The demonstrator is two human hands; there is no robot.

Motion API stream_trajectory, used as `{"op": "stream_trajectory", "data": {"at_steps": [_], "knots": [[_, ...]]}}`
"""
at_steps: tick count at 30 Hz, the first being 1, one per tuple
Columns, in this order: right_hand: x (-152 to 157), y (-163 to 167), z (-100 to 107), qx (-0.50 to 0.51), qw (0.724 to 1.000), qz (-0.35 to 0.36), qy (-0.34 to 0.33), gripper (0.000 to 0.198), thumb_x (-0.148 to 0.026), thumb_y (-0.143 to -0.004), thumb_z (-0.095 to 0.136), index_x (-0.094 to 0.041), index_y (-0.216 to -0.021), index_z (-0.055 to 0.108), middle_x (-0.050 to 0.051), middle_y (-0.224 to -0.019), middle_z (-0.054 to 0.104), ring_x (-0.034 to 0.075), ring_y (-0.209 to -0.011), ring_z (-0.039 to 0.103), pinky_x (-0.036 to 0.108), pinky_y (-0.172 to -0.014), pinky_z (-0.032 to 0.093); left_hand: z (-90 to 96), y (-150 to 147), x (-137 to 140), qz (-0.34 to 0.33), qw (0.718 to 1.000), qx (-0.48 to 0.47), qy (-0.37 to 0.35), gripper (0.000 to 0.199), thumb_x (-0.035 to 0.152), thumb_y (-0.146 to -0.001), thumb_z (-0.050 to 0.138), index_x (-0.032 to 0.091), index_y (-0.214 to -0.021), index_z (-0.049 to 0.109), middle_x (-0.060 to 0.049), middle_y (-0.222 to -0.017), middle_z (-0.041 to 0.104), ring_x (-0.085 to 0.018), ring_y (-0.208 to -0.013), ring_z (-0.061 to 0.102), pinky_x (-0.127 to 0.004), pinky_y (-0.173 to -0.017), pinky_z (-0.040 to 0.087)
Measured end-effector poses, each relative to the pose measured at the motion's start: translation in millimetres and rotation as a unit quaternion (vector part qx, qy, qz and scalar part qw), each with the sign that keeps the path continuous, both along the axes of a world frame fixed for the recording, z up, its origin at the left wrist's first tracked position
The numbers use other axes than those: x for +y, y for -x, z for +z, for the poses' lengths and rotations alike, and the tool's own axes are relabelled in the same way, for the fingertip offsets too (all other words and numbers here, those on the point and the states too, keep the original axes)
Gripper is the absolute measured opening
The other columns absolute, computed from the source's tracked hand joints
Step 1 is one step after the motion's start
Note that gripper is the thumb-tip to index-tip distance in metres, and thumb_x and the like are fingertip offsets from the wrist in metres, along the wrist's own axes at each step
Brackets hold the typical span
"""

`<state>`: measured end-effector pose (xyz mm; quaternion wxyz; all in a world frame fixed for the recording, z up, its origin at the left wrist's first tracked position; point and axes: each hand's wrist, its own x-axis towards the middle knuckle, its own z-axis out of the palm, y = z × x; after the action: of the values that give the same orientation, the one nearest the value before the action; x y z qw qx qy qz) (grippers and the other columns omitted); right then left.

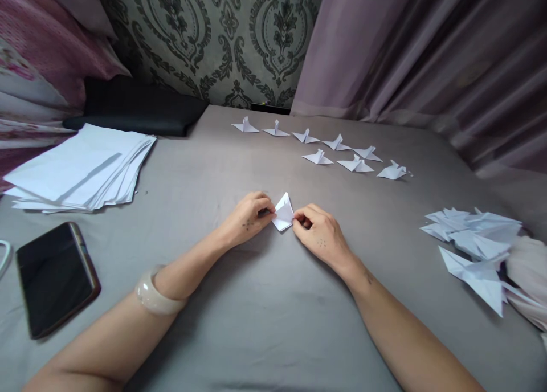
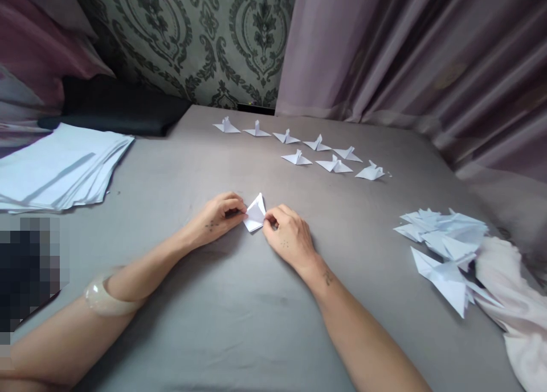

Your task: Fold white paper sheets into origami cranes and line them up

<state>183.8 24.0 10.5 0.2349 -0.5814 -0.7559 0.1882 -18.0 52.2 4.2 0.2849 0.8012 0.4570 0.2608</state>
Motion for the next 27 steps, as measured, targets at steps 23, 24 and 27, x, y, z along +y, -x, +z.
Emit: {"op": "stream_trajectory", "data": {"at_steps": [23, 24, 27], "knots": [[-11.8, 3.2, 6.5, -0.091, 0.994, 0.015, -0.057, 0.025, -0.034, -0.089, 0.051, -0.022, -0.069, 0.061, 0.002, -0.085, 0.062, 0.013, -0.072, 0.057, 0.026, -0.056, 0.035, 8.7, 2.7, -7.3, -0.056, 0.984, 0.123, -0.118, 0.033, 0.029, -0.091, 0.046, 0.016, -0.067, 0.062, -0.007, -0.079, 0.062, -0.017, -0.077, 0.054, -0.028, -0.064, 0.043], [-10.4, 5.2, 3.7, -0.084, 0.995, 0.001, -0.055, 0.026, -0.037, -0.088, 0.053, -0.021, -0.068, 0.059, 0.001, -0.083, 0.061, 0.013, -0.070, 0.056, 0.026, -0.055, 0.034, 4.8, 0.3, -6.1, -0.040, 0.986, 0.121, -0.112, 0.033, 0.032, -0.091, 0.047, 0.016, -0.065, 0.060, -0.006, -0.077, 0.060, -0.017, -0.075, 0.052, -0.028, -0.064, 0.042], [-7.6, 9.7, -2.5, -0.079, 0.996, -0.023, -0.037, 0.020, -0.037, -0.085, 0.057, -0.022, -0.072, 0.056, 0.001, -0.082, 0.059, 0.013, -0.068, 0.055, 0.026, -0.055, 0.034, -5.3, -2.9, -2.9, 0.002, 0.993, 0.089, -0.082, 0.023, 0.039, -0.086, 0.057, 0.016, -0.079, 0.059, -0.005, -0.082, 0.056, -0.017, -0.075, 0.049, -0.030, -0.068, 0.043]]}}
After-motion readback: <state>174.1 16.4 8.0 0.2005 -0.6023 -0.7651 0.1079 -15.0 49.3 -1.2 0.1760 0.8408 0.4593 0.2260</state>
